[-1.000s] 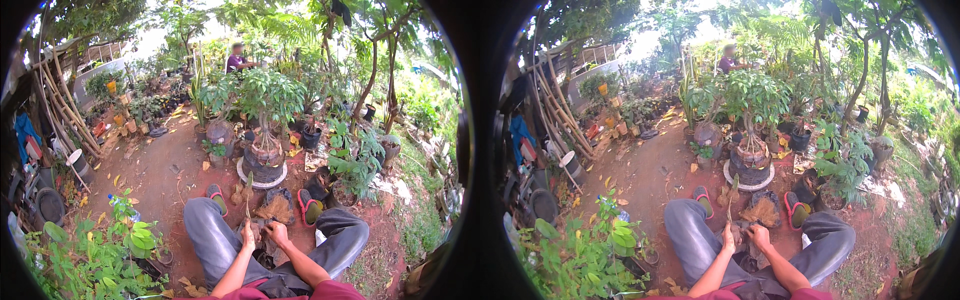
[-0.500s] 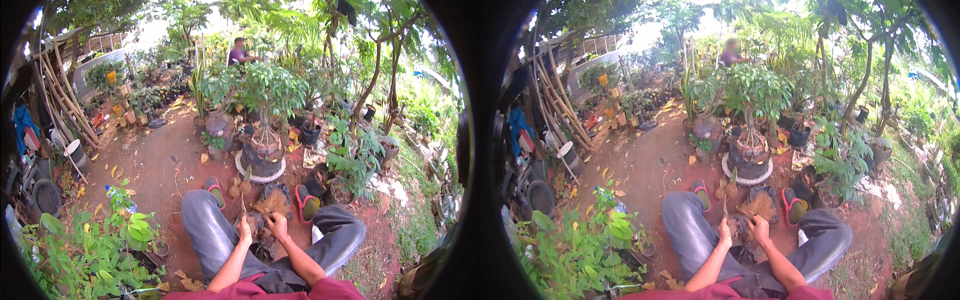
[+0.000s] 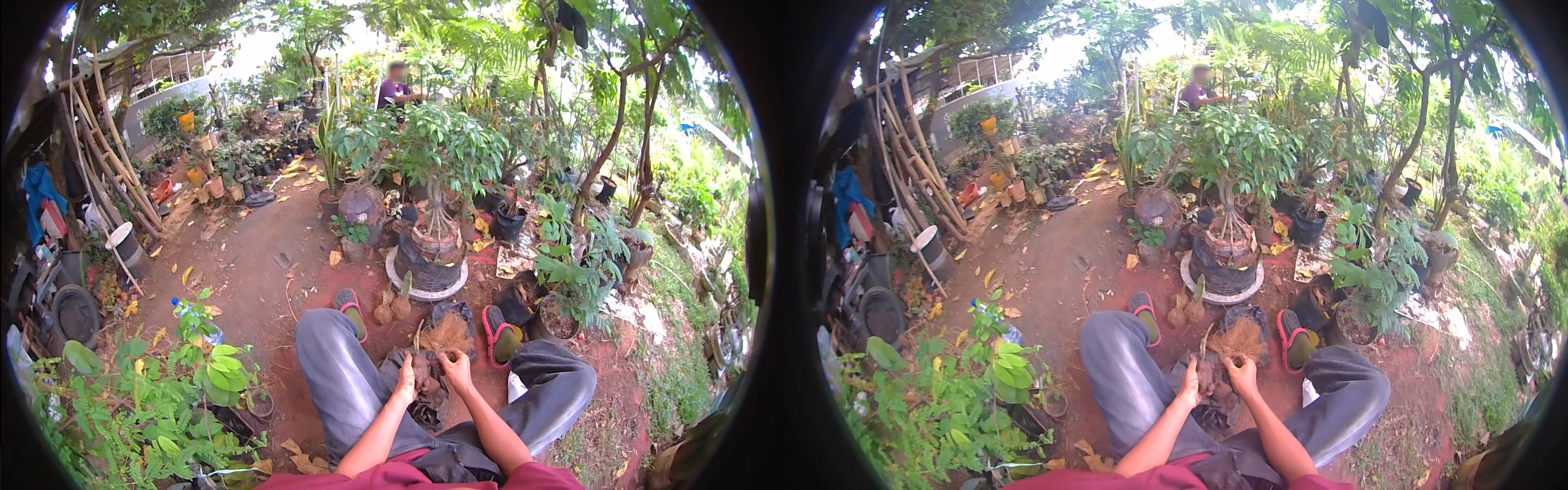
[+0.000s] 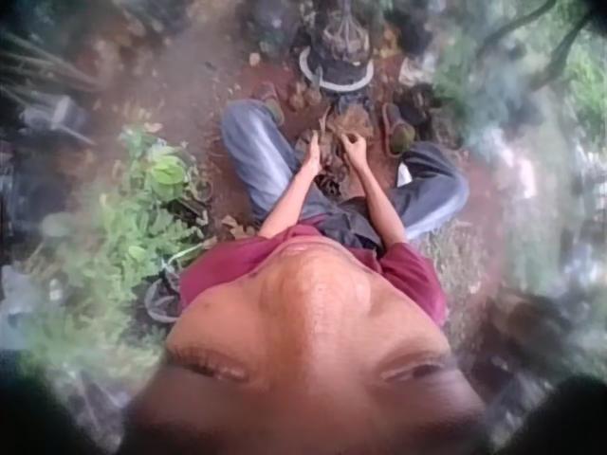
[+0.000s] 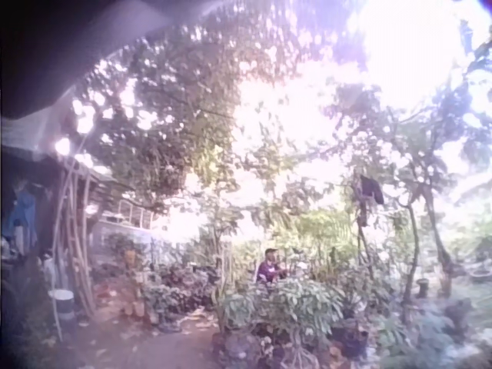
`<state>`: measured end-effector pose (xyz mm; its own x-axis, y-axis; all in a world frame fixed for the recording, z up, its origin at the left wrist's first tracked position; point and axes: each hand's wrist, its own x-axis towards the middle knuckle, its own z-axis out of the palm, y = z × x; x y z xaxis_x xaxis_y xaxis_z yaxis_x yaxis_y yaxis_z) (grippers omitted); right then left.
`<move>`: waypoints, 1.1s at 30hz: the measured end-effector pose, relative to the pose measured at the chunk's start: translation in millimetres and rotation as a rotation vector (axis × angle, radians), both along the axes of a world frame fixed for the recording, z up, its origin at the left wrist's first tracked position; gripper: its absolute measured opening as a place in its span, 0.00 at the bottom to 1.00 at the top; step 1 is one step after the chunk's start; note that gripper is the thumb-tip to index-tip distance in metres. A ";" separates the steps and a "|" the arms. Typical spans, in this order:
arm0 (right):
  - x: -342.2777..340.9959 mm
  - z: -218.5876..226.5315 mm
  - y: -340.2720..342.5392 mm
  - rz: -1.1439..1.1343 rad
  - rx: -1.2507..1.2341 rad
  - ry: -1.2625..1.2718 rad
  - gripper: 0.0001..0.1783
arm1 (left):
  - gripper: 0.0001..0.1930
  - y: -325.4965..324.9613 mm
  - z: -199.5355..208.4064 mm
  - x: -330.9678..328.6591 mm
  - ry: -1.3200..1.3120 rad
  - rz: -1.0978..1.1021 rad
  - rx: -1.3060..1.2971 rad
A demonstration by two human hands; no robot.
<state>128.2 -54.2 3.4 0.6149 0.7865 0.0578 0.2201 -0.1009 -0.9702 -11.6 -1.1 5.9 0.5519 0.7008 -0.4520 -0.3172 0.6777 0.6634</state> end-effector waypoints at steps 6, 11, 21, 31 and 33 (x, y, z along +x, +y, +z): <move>-5.2 24.3 -17.1 0.300 0.026 0.223 0.12 | 0.33 5.1 -5.7 -4.7 -0.040 0.077 -0.086; -9.9 28.7 -32.8 0.344 -0.037 0.169 0.14 | 0.32 2.8 0.0 -2.8 -0.061 0.082 -0.001; -5.9 3.3 -31.2 0.426 -0.172 -0.076 0.15 | 0.35 8.1 -12.2 -1.3 -0.038 0.099 -0.033; -6.2 22.9 -33.8 0.376 -0.178 -0.066 0.13 | 0.34 3.8 11.0 1.0 0.000 0.211 -0.045; -7.3 30.3 -35.4 0.370 -0.203 -0.069 0.13 | 0.34 1.0 16.9 0.8 0.033 0.253 0.005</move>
